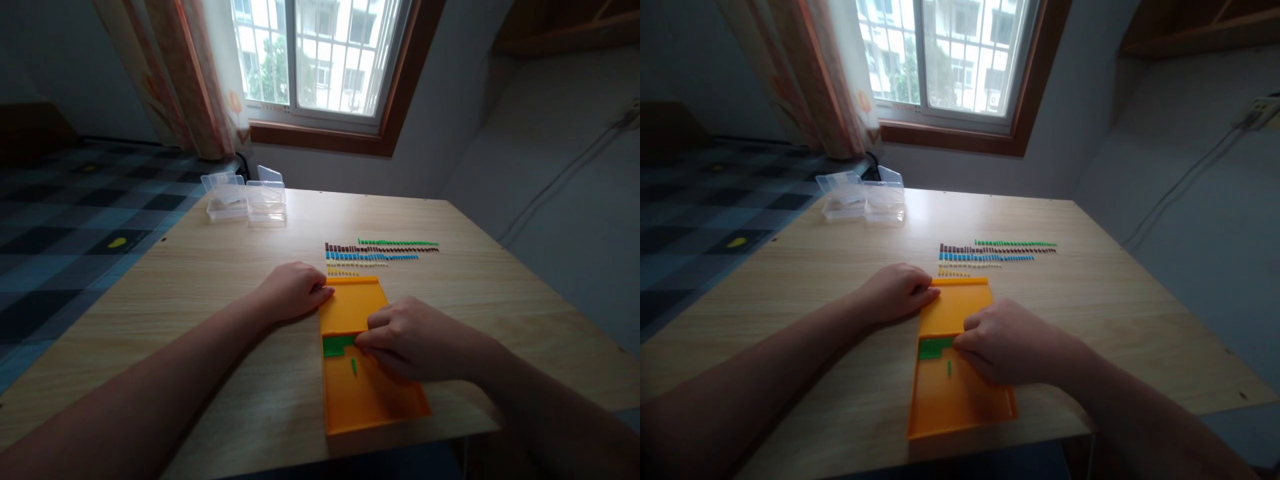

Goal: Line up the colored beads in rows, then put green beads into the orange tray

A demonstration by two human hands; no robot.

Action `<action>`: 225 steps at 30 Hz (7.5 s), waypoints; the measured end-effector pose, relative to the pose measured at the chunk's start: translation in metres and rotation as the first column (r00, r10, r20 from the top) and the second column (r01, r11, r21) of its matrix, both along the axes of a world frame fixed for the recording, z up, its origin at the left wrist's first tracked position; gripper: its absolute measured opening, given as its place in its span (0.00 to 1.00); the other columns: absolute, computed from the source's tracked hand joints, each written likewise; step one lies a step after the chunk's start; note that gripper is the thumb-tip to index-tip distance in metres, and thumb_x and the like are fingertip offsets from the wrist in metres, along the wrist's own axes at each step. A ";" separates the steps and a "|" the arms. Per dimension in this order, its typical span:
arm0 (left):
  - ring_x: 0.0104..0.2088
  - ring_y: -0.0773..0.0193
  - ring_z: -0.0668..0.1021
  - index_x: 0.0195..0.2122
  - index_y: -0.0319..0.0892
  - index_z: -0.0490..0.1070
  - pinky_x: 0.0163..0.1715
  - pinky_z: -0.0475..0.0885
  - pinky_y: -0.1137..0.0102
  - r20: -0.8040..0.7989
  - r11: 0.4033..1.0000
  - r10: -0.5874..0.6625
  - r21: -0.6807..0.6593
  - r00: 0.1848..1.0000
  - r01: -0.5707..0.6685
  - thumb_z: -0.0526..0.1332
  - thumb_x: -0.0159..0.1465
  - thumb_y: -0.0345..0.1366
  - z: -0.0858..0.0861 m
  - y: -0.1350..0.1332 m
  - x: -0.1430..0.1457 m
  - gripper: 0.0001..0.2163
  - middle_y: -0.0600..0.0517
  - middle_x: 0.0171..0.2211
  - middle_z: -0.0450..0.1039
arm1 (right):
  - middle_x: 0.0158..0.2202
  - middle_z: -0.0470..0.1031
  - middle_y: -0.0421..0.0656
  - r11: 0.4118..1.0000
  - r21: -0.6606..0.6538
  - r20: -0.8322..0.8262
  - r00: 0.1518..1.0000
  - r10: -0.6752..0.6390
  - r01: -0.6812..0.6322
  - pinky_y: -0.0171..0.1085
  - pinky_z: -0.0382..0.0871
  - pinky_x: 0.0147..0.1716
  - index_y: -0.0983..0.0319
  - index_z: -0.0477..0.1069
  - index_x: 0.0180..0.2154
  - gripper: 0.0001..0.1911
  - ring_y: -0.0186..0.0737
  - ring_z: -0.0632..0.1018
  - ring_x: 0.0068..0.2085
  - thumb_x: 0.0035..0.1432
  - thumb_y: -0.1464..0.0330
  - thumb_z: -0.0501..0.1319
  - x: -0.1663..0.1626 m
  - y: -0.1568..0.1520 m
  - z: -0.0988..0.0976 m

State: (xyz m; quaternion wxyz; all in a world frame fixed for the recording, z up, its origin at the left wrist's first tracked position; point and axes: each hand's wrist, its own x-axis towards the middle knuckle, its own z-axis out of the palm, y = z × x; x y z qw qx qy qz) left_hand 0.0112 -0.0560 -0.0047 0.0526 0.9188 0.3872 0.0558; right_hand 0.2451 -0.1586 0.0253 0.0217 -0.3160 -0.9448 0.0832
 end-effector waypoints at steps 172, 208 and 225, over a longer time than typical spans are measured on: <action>0.22 0.69 0.55 0.18 0.44 0.49 0.24 0.49 0.69 0.608 0.945 0.318 -0.264 0.728 -0.192 0.51 0.64 0.53 -0.011 0.022 -0.010 0.23 0.57 0.20 0.46 | 0.29 0.73 0.40 0.979 -0.067 -0.190 0.966 0.177 -0.193 0.38 0.60 0.32 0.59 0.77 0.33 0.07 0.36 0.71 0.32 0.61 0.69 0.60 0.019 -0.001 -0.002; 0.22 0.69 0.58 0.18 0.42 0.54 0.25 0.50 0.69 0.553 0.967 0.243 -0.204 0.797 -0.154 0.52 0.66 0.50 -0.011 0.019 -0.007 0.23 0.58 0.17 0.48 | 0.33 0.75 0.42 0.998 0.011 -0.079 0.995 0.062 -0.062 0.38 0.53 0.29 0.57 0.77 0.47 0.14 0.35 0.69 0.30 0.69 0.69 0.53 0.002 -0.007 -0.015; 0.22 0.68 0.59 0.18 0.42 0.56 0.25 0.51 0.69 0.554 0.966 0.246 -0.205 0.796 -0.156 0.51 0.67 0.52 -0.013 0.021 -0.008 0.24 0.57 0.17 0.50 | 0.29 0.71 0.42 0.993 0.118 -0.360 0.931 0.055 -0.013 0.37 0.57 0.28 0.62 0.77 0.46 0.13 0.35 0.69 0.28 0.69 0.70 0.54 0.010 -0.002 -0.010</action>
